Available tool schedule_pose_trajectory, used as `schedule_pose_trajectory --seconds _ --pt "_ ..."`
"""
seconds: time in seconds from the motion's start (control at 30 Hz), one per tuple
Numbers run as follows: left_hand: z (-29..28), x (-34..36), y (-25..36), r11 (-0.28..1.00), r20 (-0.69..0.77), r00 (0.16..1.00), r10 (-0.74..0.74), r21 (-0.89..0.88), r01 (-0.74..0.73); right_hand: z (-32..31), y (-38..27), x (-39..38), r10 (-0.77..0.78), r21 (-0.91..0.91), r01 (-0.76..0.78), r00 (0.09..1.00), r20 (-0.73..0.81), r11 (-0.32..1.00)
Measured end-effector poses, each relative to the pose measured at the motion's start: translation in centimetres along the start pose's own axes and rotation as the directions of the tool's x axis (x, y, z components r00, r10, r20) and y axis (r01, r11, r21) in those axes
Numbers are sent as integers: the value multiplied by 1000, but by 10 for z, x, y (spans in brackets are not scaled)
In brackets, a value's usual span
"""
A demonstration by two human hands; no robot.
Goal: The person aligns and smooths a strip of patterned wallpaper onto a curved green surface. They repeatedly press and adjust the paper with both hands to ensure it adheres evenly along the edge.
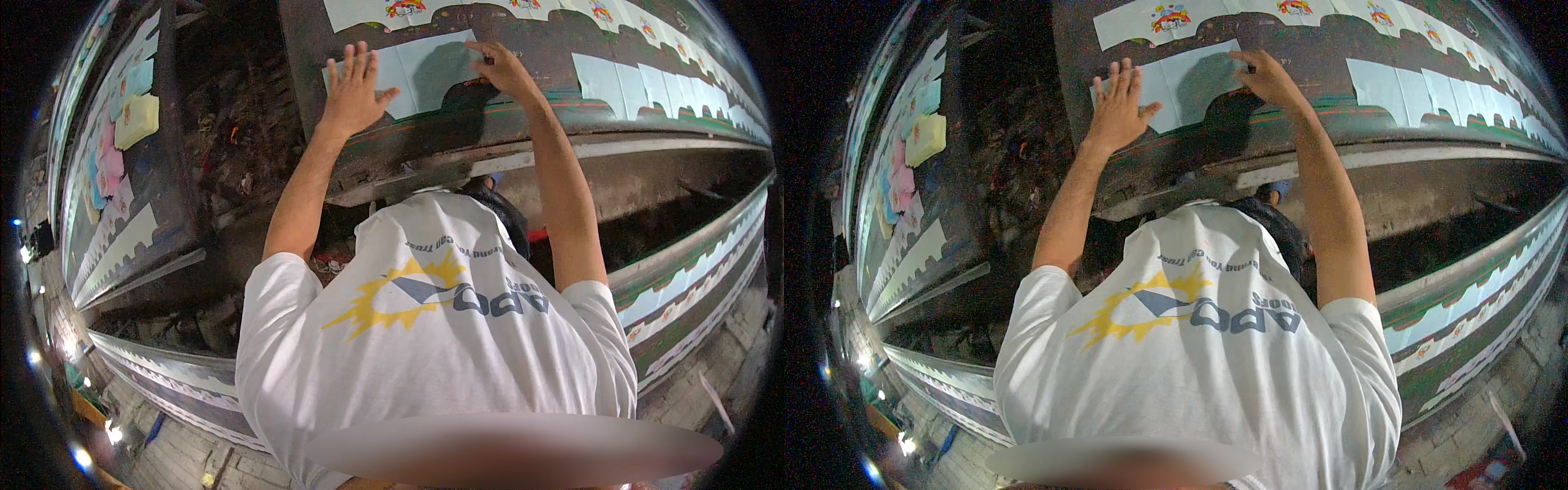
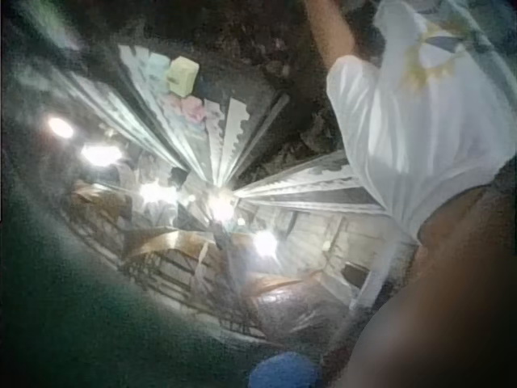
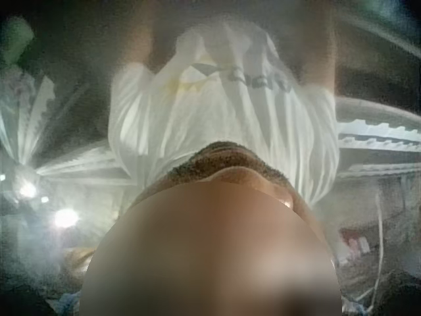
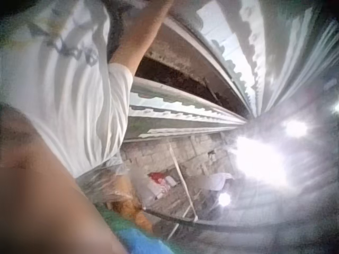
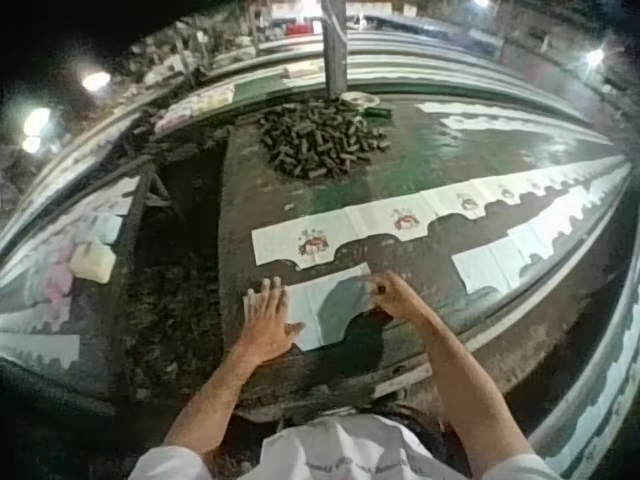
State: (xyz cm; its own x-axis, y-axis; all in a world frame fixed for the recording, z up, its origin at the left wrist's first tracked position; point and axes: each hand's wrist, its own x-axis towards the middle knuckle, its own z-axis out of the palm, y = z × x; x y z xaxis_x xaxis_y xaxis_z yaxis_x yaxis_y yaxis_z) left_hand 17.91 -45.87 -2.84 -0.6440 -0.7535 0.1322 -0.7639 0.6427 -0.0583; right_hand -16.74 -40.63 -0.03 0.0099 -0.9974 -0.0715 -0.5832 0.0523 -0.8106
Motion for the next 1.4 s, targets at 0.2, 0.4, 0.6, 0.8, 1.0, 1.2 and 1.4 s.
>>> schedule_pose_trajectory --seconds 0.2,0.4,0.6,0.8,1.0,1.2,1.4 --pt "6 51 81 985 -73 989 130 -109 -137 -23 16 -7 -63 407 -1 988 144 913" --pt "-1 126 194 972 -34 981 190 -134 -193 -122 68 -39 -58 186 52 998 29 981" --pt "-2 201 310 957 -4 971 239 -165 -237 -229 135 -75 -87 89 101 985 -151 991" --pt "-9 230 379 926 -164 980 115 -339 -165 -284 182 -84 -155 11 162 961 -230 987" --pt "-31 242 384 698 -178 978 -112 -714 -50 -298 203 -71 -325 -12 325 939 -110 946" --pt "-63 232 353 618 -145 966 -212 -786 18 -318 211 -40 -398 -470 453 891 217 758" --pt "-79 199 281 418 -67 908 -413 -900 124 -298 196 -46 -306 -158 328 941 147 932"
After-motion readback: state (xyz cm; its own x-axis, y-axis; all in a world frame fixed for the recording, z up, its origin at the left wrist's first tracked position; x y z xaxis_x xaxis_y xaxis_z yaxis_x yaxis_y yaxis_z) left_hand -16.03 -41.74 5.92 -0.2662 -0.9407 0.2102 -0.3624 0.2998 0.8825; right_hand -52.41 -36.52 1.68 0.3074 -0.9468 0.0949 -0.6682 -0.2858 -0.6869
